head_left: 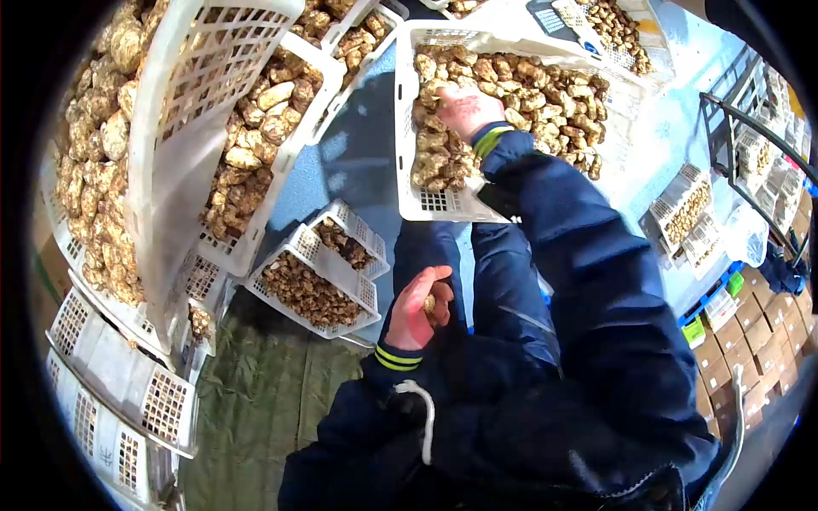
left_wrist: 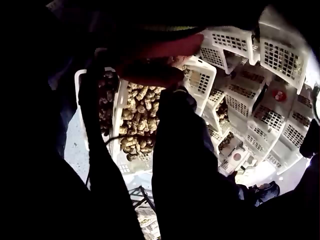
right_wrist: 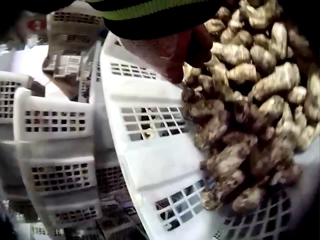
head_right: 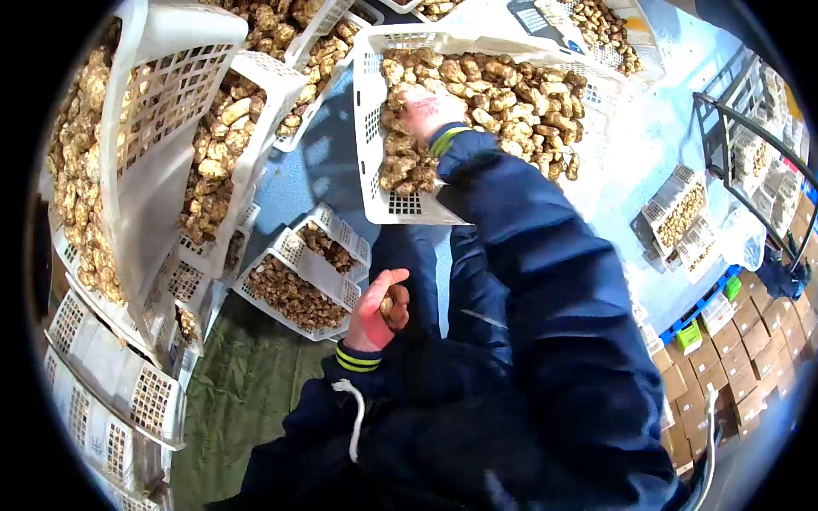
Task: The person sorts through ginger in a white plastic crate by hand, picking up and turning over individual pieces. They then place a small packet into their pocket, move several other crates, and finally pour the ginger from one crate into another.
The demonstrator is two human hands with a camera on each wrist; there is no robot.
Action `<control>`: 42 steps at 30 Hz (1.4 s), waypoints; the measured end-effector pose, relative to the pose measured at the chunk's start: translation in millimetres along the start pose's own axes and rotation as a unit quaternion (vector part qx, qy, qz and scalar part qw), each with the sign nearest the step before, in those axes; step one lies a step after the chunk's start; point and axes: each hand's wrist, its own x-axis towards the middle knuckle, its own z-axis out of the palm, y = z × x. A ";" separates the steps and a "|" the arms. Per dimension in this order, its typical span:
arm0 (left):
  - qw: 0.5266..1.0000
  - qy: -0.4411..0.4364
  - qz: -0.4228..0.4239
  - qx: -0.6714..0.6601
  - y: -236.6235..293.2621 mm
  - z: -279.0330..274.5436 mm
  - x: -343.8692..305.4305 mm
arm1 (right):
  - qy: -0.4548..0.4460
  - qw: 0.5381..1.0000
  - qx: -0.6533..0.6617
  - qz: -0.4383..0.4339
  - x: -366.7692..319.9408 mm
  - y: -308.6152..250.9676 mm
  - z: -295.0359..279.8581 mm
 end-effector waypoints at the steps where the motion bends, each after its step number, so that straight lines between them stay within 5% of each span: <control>1: 1.000 0.000 0.002 0.005 1.2 -4.1 -1.3 | 0.020 1.000 -0.013 0.005 13.0 -11.6 20.5; 5: 1.000 0.010 0.028 0.004 4.6 -8.2 -2.6 | 0.005 1.000 -0.023 0.003 35.7 -19.5 33.7; 7: 0.996 0.087 0.009 -0.017 2.1 -7.9 1.8 | 0.007 1.000 -0.022 -0.016 26.7 -1.7 34.9; 9: 0.997 0.080 -0.007 -0.018 2.8 -5.1 2.8 | 0.122 0.983 0.114 -0.077 12.0 25.4 37.1; 10: 0.997 0.074 0.003 -0.018 1.7 -5.7 6.1 | 0.057 0.926 0.372 -0.038 2.9 36.6 35.5; 11: 0.997 0.071 0.008 -0.018 -0.2 -4.9 6.0 | -0.015 0.798 0.603 0.009 -8.5 44.8 36.9; 13: 0.999 0.036 0.008 -0.033 -4.4 -15.4 7.1 | -0.059 0.549 0.833 0.033 -31.2 48.7 27.3; 17: 0.999 0.003 0.009 -0.037 -1.5 -8.3 8.7 | -0.100 0.402 0.909 -0.054 -46.1 47.3 21.4; 18: 1.000 0.013 0.003 -0.023 0.6 -3.7 8.5 | -0.088 0.408 0.908 -0.024 -54.6 41.2 12.8; 19: 1.000 0.014 0.005 -0.020 -0.2 -0.1 10.0 | -0.129 0.284 0.942 -0.121 -47.0 50.1 27.0; 25: 0.998 0.060 -0.014 -0.001 -7.1 19.1 13.3 | -0.034 0.396 0.915 -0.066 -67.2 41.0 -11.2; 28: 0.998 0.058 -0.017 0.023 -8.7 23.8 15.1 | -0.058 0.392 0.915 -0.074 -69.6 62.1 -14.0; 31: 0.999 0.030 -0.023 0.033 -11.4 22.6 19.0 | -0.045 0.464 0.884 -0.021 -81.7 91.6 -21.5; 32: 0.999 0.029 -0.025 0.034 -13.2 24.6 20.1 | -0.085 0.412 0.905 -0.060 -80.0 114.0 -8.4; 35: 0.999 0.039 -0.025 0.016 -19.8 31.0 25.2 | -0.042 0.483 0.874 0.000 -93.7 119.4 -29.6; 36: 0.998 0.040 -0.029 0.025 -20.2 33.9 26.8 | -0.061 0.439 0.896 -0.021 -90.0 123.7 -26.4; 39: 0.998 0.048 -0.027 0.044 -18.3 41.1 26.5 | -0.040 0.456 0.889 -0.026 -89.5 126.2 -18.0; 42: 0.997 0.051 -0.028 0.054 -17.3 49.5 25.8 | -0.069 0.417 0.905 -0.051 -84.6 130.8 -3.6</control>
